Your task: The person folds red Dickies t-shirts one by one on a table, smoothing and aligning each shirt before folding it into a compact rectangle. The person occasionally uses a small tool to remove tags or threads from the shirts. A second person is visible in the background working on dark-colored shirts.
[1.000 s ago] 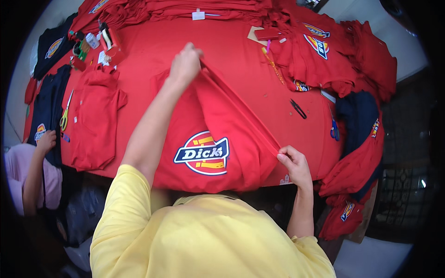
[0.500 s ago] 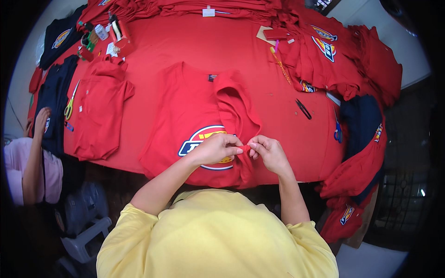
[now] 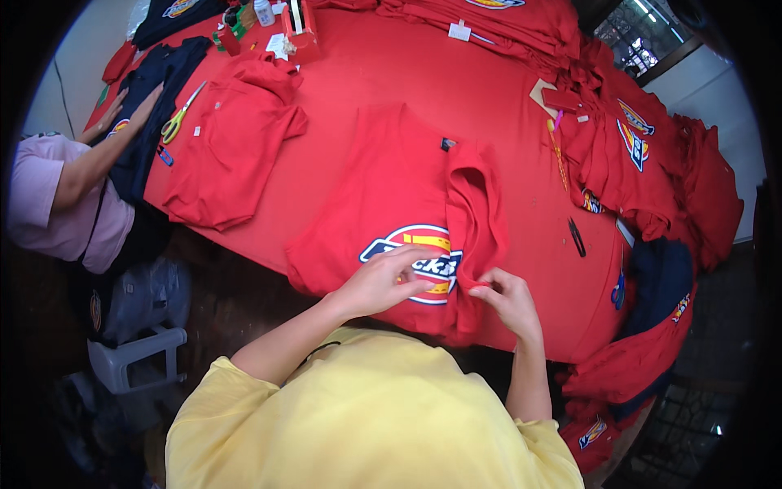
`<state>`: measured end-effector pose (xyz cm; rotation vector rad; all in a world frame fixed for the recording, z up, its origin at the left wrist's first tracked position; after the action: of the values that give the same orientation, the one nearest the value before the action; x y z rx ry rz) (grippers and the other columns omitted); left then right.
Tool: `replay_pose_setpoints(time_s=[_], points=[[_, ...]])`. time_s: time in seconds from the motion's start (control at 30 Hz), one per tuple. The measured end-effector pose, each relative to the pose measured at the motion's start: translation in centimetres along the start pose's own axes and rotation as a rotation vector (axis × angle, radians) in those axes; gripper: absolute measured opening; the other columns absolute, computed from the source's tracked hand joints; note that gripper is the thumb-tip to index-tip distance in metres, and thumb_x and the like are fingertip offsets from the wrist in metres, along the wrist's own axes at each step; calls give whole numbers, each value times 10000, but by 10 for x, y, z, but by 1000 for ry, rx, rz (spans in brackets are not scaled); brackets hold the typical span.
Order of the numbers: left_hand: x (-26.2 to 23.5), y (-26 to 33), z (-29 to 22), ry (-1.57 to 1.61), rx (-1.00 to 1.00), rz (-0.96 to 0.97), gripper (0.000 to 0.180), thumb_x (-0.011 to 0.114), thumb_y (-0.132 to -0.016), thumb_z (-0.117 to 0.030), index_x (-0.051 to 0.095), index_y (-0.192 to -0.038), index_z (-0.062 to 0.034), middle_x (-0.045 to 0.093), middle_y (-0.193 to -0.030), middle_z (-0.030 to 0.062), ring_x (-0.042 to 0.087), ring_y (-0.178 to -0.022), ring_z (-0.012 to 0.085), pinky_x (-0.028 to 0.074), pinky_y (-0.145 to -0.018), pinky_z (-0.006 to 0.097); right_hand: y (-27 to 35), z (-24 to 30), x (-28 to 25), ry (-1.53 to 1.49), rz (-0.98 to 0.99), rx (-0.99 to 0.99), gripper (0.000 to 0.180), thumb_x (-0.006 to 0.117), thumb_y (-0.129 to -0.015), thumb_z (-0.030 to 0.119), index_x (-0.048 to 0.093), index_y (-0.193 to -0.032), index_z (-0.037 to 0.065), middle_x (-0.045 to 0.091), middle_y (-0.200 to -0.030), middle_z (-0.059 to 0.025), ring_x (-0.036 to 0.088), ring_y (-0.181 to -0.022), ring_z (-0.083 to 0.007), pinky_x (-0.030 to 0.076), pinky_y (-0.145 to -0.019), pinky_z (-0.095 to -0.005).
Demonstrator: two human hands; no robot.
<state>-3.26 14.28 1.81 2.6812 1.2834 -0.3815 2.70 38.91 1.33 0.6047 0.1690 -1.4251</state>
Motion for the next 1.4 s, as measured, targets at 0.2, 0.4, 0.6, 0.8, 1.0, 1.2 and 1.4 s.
replay_pose_setpoints(time_s=[0.2,0.4,0.6,0.8,1.0,1.2,1.4], points=[[27,-12,13,366,-335,176,282,643,-900,-102,583,-1131,49,656,-896,82,657,-875,131,542,-778,274,-10,60,22,60,50,-180,97,641,-850,60,635,-907,-18,626,-837,-147,631,-779,-276,482,-691,-350],[36,-10,24,579,-387,165,140,647,-902,-108,620,-957,17,609,-779,21,568,-677,75,481,-631,212,9,48,31,78,-233,-257,86,645,-843,10,655,-925,-14,591,-861,-97,602,-776,-179,477,-694,-287],[56,-9,12,613,-318,130,134,615,-926,-124,613,-946,9,616,-802,21,580,-678,65,501,-638,219,18,26,62,50,-567,-446,55,626,-845,-12,592,-886,-26,573,-822,-128,589,-710,-244,474,-621,-331],[70,-16,20,765,-288,85,116,604,-937,-130,617,-952,-16,636,-786,19,617,-686,72,513,-650,214,6,-4,59,-463,-490,-139,121,533,-956,104,554,-882,11,594,-814,-56,562,-684,-125,453,-603,-264],[66,-14,23,791,-384,109,113,620,-928,-153,607,-956,-44,627,-799,11,610,-685,85,507,-680,235,-56,-89,-84,608,-856,-11,317,552,-927,236,562,-1192,62,529,-1235,-149,472,-1183,-344,390,-976,-485],[64,-15,22,774,-384,96,105,621,-923,-143,606,-954,-45,621,-783,8,602,-669,84,504,-670,233,-57,-144,-157,1101,-947,216,266,565,-920,243,597,-1121,72,536,-1075,-142,520,-964,-320,426,-830,-469],[67,-18,24,775,-400,76,102,625,-918,-141,604,-951,-47,618,-777,0,603,-657,76,504,-657,230,-33,-99,-99,653,-672,-200,211,569,-909,77,532,-1093,-18,570,-1092,-197,589,-961,-343,484,-809,-372]])
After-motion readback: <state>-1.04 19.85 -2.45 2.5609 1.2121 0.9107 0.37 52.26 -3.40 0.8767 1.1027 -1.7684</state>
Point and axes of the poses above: each hand's wrist, its own y-axis away from the middle knuckle, its own x-axis out of the palm, z = x × y, the point moved 2 cm from there along -y, towards the middle knuckle
